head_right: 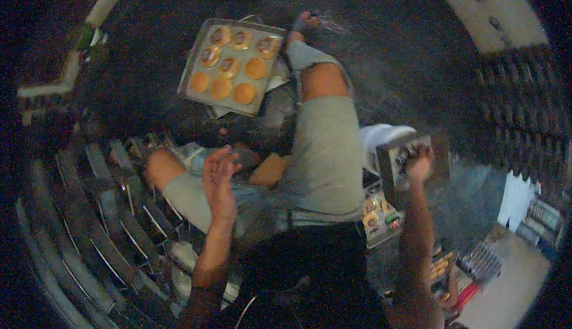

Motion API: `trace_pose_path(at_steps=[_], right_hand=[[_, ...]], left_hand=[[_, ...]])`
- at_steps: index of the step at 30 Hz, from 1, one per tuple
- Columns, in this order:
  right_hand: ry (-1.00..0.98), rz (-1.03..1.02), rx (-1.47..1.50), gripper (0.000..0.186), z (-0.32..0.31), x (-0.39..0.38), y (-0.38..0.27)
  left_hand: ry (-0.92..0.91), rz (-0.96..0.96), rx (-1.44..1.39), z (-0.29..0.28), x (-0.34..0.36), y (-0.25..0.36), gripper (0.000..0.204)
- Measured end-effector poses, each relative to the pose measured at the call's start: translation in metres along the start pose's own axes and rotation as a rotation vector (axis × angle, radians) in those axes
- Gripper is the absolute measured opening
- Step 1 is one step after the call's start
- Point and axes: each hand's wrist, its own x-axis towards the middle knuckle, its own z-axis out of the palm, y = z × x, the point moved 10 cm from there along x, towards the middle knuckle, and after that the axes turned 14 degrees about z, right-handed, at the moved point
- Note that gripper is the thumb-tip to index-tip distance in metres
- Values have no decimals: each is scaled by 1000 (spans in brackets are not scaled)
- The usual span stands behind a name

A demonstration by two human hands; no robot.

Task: The person sits on the floor and individually wraps small round buns in clear plastic bags, placing each wrapped bun onto a metal tray. The person repeats this process for multiple buns from a tray.

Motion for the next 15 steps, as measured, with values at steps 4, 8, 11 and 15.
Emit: trace_pose_path(at_steps=[4,8,11,15], right_hand=[[180,189,-271,32,-25,-27,-62],[256,-115,316,18,-86,-30,-75],[-109,261,989,20,-127,-44,-93],[-305,130,1360,22,-216,-143,-243]], left_hand=[[-9,35,102,13,-8,28,33],[-91,-10,71,37,-16,10,34],[-262,-17,103,67,-27,9,36],[-547,-21,-29,165,-48,-10,39]])
